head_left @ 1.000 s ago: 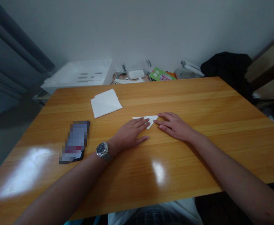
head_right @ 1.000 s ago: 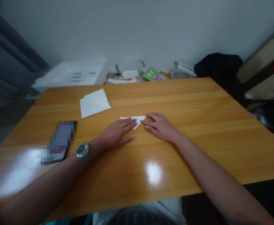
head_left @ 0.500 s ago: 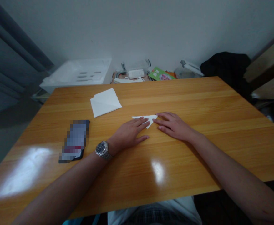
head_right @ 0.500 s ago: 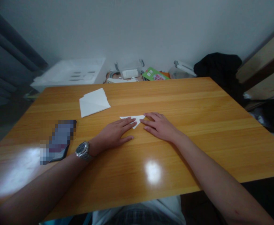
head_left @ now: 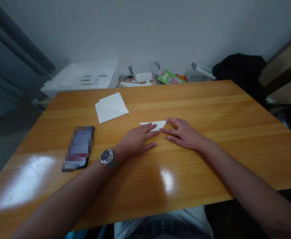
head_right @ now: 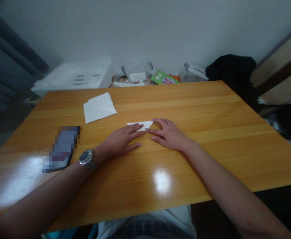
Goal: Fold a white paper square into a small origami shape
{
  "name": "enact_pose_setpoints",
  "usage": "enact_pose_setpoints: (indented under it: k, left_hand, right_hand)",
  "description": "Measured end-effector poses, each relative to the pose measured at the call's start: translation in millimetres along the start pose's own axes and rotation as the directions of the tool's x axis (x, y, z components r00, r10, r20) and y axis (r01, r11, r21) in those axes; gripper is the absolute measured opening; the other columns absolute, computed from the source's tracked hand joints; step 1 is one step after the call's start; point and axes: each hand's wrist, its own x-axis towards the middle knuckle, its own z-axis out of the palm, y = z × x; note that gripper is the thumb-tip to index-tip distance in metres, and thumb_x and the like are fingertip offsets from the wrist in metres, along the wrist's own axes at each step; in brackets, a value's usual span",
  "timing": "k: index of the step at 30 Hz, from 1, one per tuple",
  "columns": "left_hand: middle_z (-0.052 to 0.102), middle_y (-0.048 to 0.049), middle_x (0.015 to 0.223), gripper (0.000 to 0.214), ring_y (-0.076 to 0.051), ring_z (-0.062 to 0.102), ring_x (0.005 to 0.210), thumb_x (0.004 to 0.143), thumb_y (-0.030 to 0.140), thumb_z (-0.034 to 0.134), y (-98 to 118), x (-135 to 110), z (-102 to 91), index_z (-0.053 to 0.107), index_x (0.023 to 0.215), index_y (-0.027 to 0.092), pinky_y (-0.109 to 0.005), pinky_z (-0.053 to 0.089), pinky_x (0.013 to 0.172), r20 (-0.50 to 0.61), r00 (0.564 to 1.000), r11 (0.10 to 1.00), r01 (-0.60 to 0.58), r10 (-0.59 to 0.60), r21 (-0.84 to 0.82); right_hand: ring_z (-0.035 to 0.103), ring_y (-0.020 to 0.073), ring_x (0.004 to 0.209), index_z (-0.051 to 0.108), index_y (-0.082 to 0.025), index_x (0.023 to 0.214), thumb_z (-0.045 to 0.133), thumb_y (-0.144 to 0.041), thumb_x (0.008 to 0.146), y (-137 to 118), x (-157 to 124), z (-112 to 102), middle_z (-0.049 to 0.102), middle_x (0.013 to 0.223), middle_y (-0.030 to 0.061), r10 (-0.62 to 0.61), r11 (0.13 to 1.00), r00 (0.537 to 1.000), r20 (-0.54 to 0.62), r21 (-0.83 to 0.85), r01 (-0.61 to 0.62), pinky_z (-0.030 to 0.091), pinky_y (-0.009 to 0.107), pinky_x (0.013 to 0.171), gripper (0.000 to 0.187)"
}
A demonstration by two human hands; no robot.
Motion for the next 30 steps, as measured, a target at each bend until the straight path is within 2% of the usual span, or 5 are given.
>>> enact_pose_setpoints:
  k: [5,12,19,27,30]
  left_hand:
    - [0.038,-0.0088,0.163,0.056,-0.027,0.038,0.150,0.103,0.056,0.045,-1.7,-0.7,-0.6,0.051,0.150,0.025,-0.045,0.034,0.124,0.008,1.000,1.000,-0.006,0.006,-0.015]
    - [0.038,-0.0089,0.163,0.056,-0.026,0.037,0.151,0.103,0.057,0.046,-2.5,-0.9,0.0,0.053,0.148,0.025,-0.044,0.033,0.124,0.018,1.000,1.000,0.007,-0.007,-0.021]
    - [0.037,-0.0083,0.164,0.056,-0.025,0.035,0.152,0.103,0.056,0.046,-3.1,-1.4,0.0,0.053,0.148,0.025,-0.044,0.032,0.125,0.017,1.000,1.000,0.007,-0.006,-0.030]
    - [0.038,-0.0075,0.163,0.055,-0.025,0.038,0.150,0.103,0.056,0.047,-4.6,-1.7,1.2,0.052,0.149,0.027,-0.043,0.034,0.124,-0.001,1.000,0.999,-0.003,0.003,-0.043]
    - [0.038,-0.0069,0.164,0.055,-0.024,0.038,0.150,0.103,0.055,0.046,-4.1,-2.1,0.9,0.051,0.149,0.027,-0.043,0.034,0.124,-0.004,1.000,0.999,-0.003,0.003,-0.048]
  right_hand:
    - [0.046,0.0333,0.137,0.059,-0.039,0.144,0.049,-0.045,0.103,-0.4,0.8,0.1,0.047,0.152,0.0111,0.032,0.999,0.999,0.001,-0.007,-0.032,0.042,0.057,0.112,0.042]
    - [0.038,0.0352,0.147,0.058,-0.040,0.144,0.045,-0.046,0.104,15.4,0.9,3.7,0.032,0.167,0.0022,0.167,0.985,0.984,-0.069,-0.042,-0.170,0.039,0.060,0.117,0.042]
    - [0.045,0.0359,0.142,0.060,-0.038,0.144,0.040,-0.049,0.105,22.1,2.6,5.8,0.041,0.163,0.0032,0.256,0.961,0.960,-0.111,-0.078,-0.265,0.041,0.059,0.115,0.045]
    - [0.046,0.0322,0.142,0.052,-0.025,0.151,0.034,-0.048,0.107,24.0,-1.3,6.6,0.048,0.157,0.0123,0.234,0.969,0.964,-0.126,-0.055,-0.242,0.041,0.057,0.116,0.053]
    - [0.043,0.0295,0.145,0.049,-0.027,0.152,0.035,-0.046,0.107,21.3,-1.8,5.3,0.047,0.158,0.0104,0.160,0.987,0.983,-0.095,-0.017,-0.162,0.038,0.056,0.118,0.051]
